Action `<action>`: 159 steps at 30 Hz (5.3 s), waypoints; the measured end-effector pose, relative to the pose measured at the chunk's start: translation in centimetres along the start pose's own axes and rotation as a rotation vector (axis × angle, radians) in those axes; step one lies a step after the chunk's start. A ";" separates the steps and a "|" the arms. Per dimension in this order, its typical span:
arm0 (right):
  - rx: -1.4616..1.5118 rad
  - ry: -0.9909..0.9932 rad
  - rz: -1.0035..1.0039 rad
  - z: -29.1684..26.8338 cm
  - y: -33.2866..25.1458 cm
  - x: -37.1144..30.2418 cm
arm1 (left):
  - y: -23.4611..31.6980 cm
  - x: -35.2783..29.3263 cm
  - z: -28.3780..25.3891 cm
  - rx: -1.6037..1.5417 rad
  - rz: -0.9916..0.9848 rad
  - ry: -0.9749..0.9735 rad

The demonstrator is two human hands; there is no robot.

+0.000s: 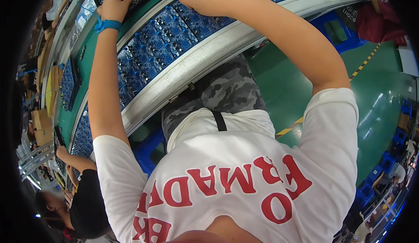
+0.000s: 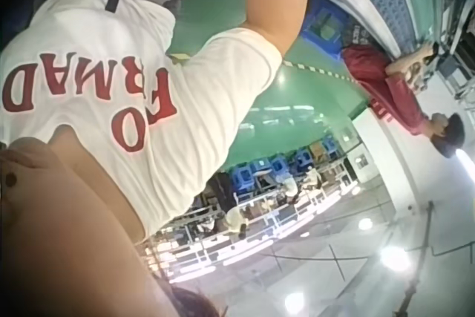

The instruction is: The person picks electronic components from trays and inserts them onto circuit boards on the assembly line by hand.

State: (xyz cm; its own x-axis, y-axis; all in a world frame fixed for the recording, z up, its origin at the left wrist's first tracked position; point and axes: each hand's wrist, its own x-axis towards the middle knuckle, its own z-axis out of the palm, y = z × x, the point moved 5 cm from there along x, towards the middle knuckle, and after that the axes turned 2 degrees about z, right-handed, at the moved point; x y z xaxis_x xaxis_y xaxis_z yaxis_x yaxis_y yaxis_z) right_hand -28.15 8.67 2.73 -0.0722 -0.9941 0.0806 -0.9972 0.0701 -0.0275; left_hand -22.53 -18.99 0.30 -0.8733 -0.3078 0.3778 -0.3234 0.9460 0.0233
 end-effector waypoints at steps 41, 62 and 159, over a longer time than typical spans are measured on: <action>0.358 0.128 0.194 0.9 2.4 -0.4 | 9.6 -5.9 -6.2 -0.619 0.307 -0.052; 0.135 0.124 0.249 2.0 1.4 0.6 | 17.0 -9.7 -4.1 -0.341 0.526 0.009; 0.278 0.147 -0.024 -0.4 -0.4 -3.6 | 17.2 -8.8 -3.0 -0.400 0.554 -0.116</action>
State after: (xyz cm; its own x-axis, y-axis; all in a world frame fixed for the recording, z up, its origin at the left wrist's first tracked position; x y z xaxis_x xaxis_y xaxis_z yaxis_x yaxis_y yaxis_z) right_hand -27.49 12.25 2.83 -0.0710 -0.9712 0.2273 -0.9559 0.0011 -0.2938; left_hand -19.34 0.27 0.14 -0.9114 0.2435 0.3318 0.3212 0.9249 0.2037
